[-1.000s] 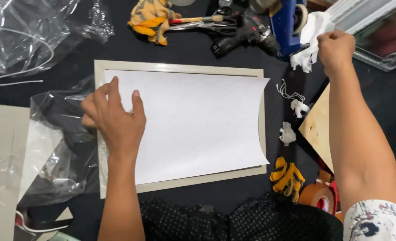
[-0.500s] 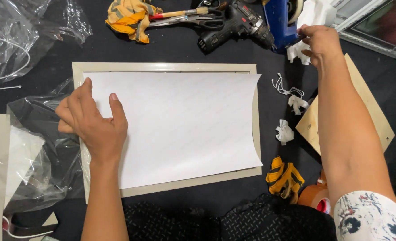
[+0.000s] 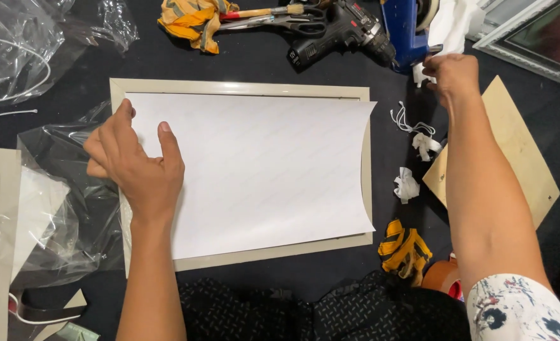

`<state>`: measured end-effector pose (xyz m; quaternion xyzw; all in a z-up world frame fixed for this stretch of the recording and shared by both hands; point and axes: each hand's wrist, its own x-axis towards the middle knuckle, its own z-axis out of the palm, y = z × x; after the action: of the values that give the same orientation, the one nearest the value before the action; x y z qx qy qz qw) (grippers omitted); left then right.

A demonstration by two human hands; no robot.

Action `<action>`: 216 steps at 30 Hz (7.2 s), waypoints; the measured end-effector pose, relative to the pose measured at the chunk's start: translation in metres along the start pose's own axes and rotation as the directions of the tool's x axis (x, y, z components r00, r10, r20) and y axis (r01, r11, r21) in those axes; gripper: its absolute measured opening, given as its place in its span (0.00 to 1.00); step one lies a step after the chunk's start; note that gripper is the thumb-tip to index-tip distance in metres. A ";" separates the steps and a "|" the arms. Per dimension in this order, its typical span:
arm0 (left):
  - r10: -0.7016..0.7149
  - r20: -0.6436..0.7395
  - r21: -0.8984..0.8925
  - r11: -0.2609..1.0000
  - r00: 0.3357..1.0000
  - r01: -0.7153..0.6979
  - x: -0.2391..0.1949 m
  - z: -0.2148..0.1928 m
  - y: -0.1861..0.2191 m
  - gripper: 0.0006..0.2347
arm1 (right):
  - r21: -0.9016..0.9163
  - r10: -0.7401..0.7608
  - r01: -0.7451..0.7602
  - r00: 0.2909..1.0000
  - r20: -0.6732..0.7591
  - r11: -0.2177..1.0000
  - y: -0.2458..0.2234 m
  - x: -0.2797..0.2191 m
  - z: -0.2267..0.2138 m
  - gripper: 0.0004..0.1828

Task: The person places a white paper sheet into a picture frame, smooths it, and then covers it with a clear plastic sheet. They then place a wooden backing board over the frame and secure it by hand.

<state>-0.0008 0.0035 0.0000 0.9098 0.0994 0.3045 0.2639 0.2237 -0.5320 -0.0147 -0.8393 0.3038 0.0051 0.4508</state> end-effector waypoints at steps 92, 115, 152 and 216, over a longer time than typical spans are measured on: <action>-0.666 0.438 0.086 0.700 0.604 0.709 -0.133 -0.111 -0.071 0.03 | -0.166 -0.085 0.586 0.377 0.922 0.793 -0.063 -0.491 0.301 0.16; -0.669 0.468 0.100 0.689 0.577 0.718 -0.132 -0.111 -0.070 0.02 | -0.156 -0.102 0.601 0.372 0.923 0.784 -0.061 -0.489 0.308 0.15; -0.819 0.392 0.383 0.560 0.420 0.735 -0.122 -0.098 -0.069 0.21 | -0.433 0.052 0.606 0.541 0.839 0.668 -0.048 -0.478 0.336 0.08; -0.873 -0.159 -0.519 0.471 0.461 0.713 -0.069 -0.135 -0.156 0.06 | -0.454 -0.246 0.487 0.835 0.492 0.746 0.119 -0.325 0.002 0.28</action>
<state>-0.1401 0.1678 -0.0279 0.5959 0.5117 0.3350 0.5205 -0.1020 -0.4145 -0.0135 -0.9578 0.0144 0.1756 0.2270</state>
